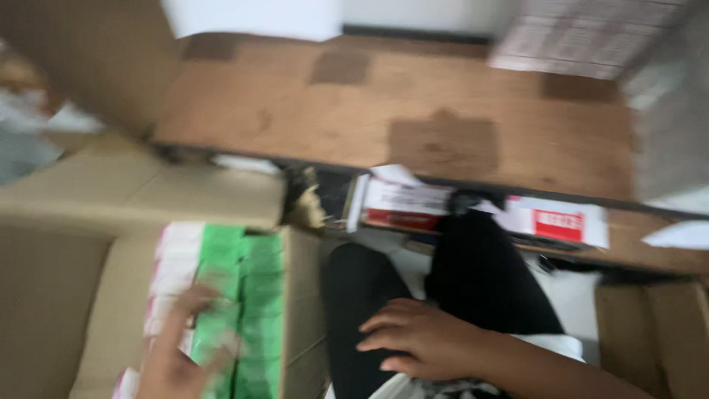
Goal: The person repeatedly picks small pink and green boxes from a shelf, opens them to check the contents, and places them into a large cardboard box. The person arranges the boxes in neat rows inside the larger box.
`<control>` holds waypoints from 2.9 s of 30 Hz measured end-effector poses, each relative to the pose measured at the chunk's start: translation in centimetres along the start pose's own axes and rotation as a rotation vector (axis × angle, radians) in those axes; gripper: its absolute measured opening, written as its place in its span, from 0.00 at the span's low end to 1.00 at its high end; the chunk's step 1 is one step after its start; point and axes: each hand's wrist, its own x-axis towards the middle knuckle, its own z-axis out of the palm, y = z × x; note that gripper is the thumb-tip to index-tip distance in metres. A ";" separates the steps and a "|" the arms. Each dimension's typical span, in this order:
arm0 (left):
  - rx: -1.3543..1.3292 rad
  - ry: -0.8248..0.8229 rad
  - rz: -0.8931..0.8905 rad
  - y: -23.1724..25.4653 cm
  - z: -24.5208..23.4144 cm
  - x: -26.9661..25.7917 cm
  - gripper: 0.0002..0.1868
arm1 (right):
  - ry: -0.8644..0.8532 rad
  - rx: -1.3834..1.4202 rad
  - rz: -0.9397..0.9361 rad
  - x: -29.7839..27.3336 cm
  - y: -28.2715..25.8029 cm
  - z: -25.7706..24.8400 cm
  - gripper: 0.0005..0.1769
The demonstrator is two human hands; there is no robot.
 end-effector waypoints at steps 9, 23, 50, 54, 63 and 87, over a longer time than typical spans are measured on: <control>-0.897 -0.824 0.280 4.9 20.5 0.8 0.13 | -0.033 0.043 0.195 -2.6 1.2 -2.2 0.16; -1.256 -0.198 -0.173 -8.6 38.0 -8.3 0.31 | 0.678 -0.964 0.927 -0.3 18.1 -37.2 0.31; -0.122 0.364 0.092 16.9 27.3 1.2 0.39 | 0.712 0.191 0.146 -8.8 -0.8 -5.3 0.32; -0.209 0.325 0.002 17.0 27.6 1.1 0.37 | 0.615 0.063 0.170 -10.1 -0.4 -6.6 0.34; -0.162 0.233 -0.033 16.2 28.1 0.9 0.35 | 0.627 -0.210 0.231 -10.2 0.7 -4.1 0.36; -0.502 0.320 -0.185 12.3 30.1 0.4 0.49 | 0.736 -0.345 -0.027 -11.2 2.2 -5.0 0.09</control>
